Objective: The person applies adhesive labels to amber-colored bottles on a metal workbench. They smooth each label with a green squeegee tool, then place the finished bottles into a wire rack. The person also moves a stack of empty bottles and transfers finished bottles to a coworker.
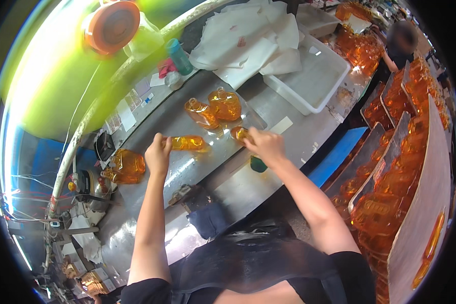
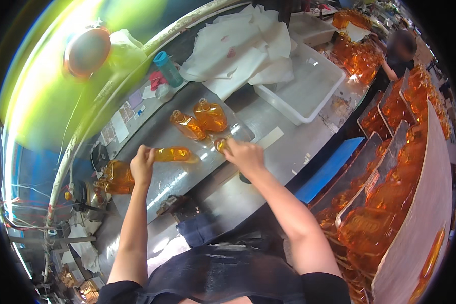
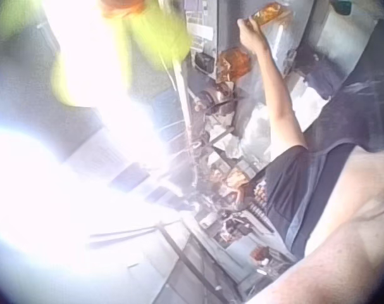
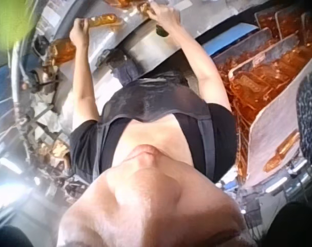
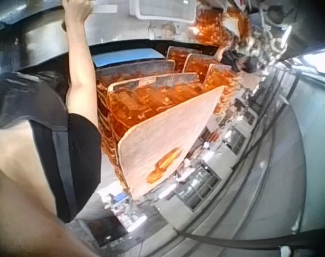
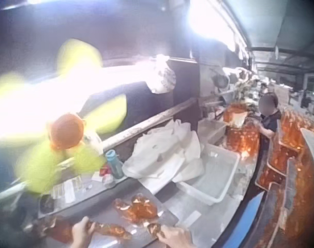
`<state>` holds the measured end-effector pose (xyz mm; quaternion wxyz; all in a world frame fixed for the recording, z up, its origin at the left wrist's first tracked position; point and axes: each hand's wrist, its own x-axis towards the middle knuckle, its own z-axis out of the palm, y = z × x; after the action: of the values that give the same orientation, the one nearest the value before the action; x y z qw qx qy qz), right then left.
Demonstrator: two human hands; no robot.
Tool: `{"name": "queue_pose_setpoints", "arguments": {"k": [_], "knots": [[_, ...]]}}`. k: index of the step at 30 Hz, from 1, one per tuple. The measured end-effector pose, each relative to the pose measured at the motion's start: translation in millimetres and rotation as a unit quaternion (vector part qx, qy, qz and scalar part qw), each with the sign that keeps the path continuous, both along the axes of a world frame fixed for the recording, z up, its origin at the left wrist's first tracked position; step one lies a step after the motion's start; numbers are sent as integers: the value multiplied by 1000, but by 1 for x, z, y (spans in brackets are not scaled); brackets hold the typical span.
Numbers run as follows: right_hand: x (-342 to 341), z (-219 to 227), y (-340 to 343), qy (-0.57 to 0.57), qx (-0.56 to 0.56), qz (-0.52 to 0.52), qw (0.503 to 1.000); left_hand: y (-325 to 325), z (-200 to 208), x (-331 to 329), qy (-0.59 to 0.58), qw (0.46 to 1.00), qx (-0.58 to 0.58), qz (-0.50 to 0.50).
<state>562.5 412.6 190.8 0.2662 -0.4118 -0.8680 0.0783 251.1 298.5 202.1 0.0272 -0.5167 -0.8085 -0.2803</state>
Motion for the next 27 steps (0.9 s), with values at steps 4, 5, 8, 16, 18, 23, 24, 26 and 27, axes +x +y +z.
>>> {"name": "queue_pose_setpoints", "arguments": {"k": [4, 5, 8, 16, 18, 23, 24, 26, 27], "knots": [[63, 61, -76, 65, 60, 31, 996, -67, 68, 15, -192, 961, 184, -78], [80, 76, -96, 72, 57, 22, 996, -71, 88, 24, -213, 943, 228, -113], [130, 131, -157, 39, 62, -26, 997, -61, 129, 56, -231, 904, 308, -187], [228, 278, -298, 108, 81, -181, 974, -39, 241, 145, -315, 760, 374, -430], [255, 315, -343, 185, 64, -298, 934, -14, 272, 187, -314, 723, 352, -504], [353, 387, -419, 276, 175, -469, 821, 38, 379, 300, -273, 660, 309, -628], [384, 398, -432, 281, 219, -498, 791, 46, 401, 329, -256, 653, 295, -649], [451, 418, -451, 298, 275, -542, 736, 57, 451, 373, -207, 648, 261, -685], [488, 426, -461, 303, 289, -572, 706, 63, 472, 401, -171, 639, 222, -716]]}}
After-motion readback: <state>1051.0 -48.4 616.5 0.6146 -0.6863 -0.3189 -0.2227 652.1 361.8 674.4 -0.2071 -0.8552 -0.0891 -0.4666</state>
